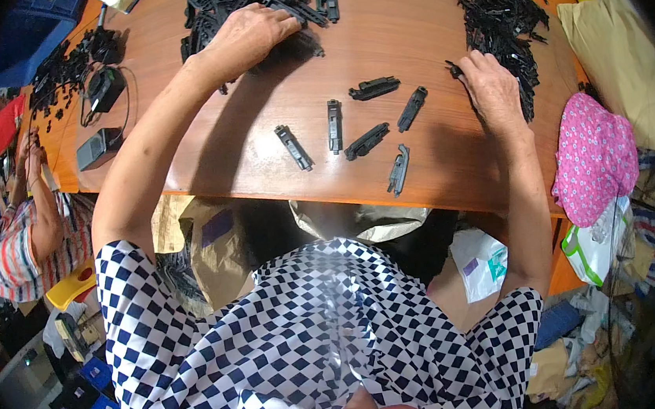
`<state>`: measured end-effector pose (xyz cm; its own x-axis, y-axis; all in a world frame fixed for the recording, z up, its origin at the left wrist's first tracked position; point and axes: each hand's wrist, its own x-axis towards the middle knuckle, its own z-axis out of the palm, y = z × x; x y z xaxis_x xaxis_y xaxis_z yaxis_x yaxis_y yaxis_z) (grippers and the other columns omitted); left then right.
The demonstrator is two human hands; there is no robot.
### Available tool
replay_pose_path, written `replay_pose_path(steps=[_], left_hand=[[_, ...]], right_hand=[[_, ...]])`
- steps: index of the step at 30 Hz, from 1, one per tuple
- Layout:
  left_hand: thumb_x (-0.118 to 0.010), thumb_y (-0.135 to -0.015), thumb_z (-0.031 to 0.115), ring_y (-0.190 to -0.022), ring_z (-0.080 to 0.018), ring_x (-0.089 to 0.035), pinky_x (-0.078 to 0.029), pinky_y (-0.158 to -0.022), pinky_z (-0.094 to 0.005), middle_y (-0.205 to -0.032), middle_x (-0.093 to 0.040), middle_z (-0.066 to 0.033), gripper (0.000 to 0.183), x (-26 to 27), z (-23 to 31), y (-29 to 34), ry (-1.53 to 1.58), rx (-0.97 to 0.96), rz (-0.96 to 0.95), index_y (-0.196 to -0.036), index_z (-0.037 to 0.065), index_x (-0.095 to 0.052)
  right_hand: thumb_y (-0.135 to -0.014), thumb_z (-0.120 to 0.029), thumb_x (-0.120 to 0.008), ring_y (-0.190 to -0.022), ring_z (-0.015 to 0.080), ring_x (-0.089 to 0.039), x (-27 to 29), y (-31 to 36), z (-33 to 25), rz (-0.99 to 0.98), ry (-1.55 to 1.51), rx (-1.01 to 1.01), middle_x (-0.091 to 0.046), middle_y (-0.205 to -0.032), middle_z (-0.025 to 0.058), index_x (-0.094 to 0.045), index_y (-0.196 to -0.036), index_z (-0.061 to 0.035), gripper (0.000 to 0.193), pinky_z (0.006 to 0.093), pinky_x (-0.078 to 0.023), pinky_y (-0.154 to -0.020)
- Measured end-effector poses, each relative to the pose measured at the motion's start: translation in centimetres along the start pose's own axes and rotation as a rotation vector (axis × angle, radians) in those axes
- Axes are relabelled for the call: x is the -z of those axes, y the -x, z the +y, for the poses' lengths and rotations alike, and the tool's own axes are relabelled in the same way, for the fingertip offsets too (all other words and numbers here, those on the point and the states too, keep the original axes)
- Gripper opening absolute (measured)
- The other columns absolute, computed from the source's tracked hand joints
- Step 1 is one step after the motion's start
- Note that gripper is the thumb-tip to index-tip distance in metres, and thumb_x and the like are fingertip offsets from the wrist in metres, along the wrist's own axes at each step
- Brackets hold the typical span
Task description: The person assembles or checks small plastic components by hand on a table.
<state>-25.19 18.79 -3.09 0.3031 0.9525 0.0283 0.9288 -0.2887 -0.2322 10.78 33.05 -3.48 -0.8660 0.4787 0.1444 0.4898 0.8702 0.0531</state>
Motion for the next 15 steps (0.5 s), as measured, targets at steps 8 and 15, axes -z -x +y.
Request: replay_pose_path(steps=[8, 15], left_hand=[[-0.065, -0.088, 0.020, -0.086, -0.0148, -0.065, -0.055, -0.074, -0.0302, -0.094, -0.067, -0.0069, 0.033, 2.1, 3.4, 0.5, 1.652, 0.561, 0.105, -0.118, 0.006, -0.059], [-0.062, -0.091, 0.013, -0.090, -0.0122, -0.062, -0.054, -0.076, -0.0229, -0.108, -0.064, -0.0073, 0.031, 3.3, 8.9, 2.4, 2.578, 0.370, -0.057, -0.118, -0.001, -0.057]], right_hand=[[-0.087, -0.011, -0.062, -0.069, 0.0259, -0.060, 2.2, -0.7, -3.2, 0.390, -0.601, -0.242, -0.060, -0.085, 0.0121, -0.060, -0.098, -0.0036, 0.014, 0.0344, -0.048, -0.062], [-0.074, -0.001, -0.071, -0.075, 0.0247, -0.063, 5.8, -0.8, -12.1, 0.557, -0.526, 0.186, -0.059, -0.088, 0.0101, -0.063, -0.097, -0.0033, 0.024, 0.0341, -0.052, -0.063]])
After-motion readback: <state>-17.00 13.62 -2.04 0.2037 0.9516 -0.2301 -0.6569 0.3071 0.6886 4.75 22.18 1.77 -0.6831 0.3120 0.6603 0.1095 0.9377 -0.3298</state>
